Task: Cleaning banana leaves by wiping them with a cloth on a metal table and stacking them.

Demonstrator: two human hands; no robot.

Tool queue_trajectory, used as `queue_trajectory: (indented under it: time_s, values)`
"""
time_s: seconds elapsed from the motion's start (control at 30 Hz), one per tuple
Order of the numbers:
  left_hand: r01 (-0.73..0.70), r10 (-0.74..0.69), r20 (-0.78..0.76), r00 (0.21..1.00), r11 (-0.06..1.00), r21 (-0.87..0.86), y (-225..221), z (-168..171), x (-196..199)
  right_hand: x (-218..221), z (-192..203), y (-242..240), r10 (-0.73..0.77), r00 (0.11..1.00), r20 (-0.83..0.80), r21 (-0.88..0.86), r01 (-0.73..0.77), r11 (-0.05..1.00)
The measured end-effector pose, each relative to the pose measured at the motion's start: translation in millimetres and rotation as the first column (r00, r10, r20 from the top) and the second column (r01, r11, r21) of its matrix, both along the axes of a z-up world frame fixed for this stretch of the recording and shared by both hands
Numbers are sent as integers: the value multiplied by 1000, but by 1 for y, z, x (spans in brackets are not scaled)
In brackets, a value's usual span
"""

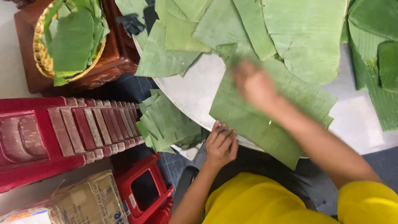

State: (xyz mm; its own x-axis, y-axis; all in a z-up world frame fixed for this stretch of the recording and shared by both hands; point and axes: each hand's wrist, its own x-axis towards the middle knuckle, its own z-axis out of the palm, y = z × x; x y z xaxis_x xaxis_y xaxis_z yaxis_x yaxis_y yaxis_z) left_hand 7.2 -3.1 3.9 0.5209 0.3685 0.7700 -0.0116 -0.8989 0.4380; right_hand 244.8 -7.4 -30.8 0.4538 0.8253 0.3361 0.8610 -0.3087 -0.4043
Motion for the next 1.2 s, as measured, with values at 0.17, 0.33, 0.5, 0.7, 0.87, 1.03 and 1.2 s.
queue_trajectory:
  time_s: [0.17,0.33,0.5,0.7,0.87,1.03,1.2]
  values:
    - [-18,18,-3,1000,1000,-17,0,-6,1,-54,74,-10,468,851,238,98,-500,860]
    - [-20,20,5,1000,1000,-3,-1,5,2,35,69,12,250,948,197,128,-278,952]
    - [110,-114,-79,990,992,-58,3,17,0,14,118,21,-55,948,-314,188,119,975]
    - [13,-13,-41,999,1000,-2,-3,-3,-5,-75,34,-38,460,875,148,-104,-449,887]
    - [27,-27,0,1000,999,44,3,2,1,65,19,-28,-118,963,244,78,102,992]
    - [1,-1,28,1000,1000,-1,4,-11,2,9,16,-19,-185,781,597,-22,247,969]
    - [-110,115,30,993,985,-131,21,2,5,-91,64,-21,397,918,9,222,-389,894]
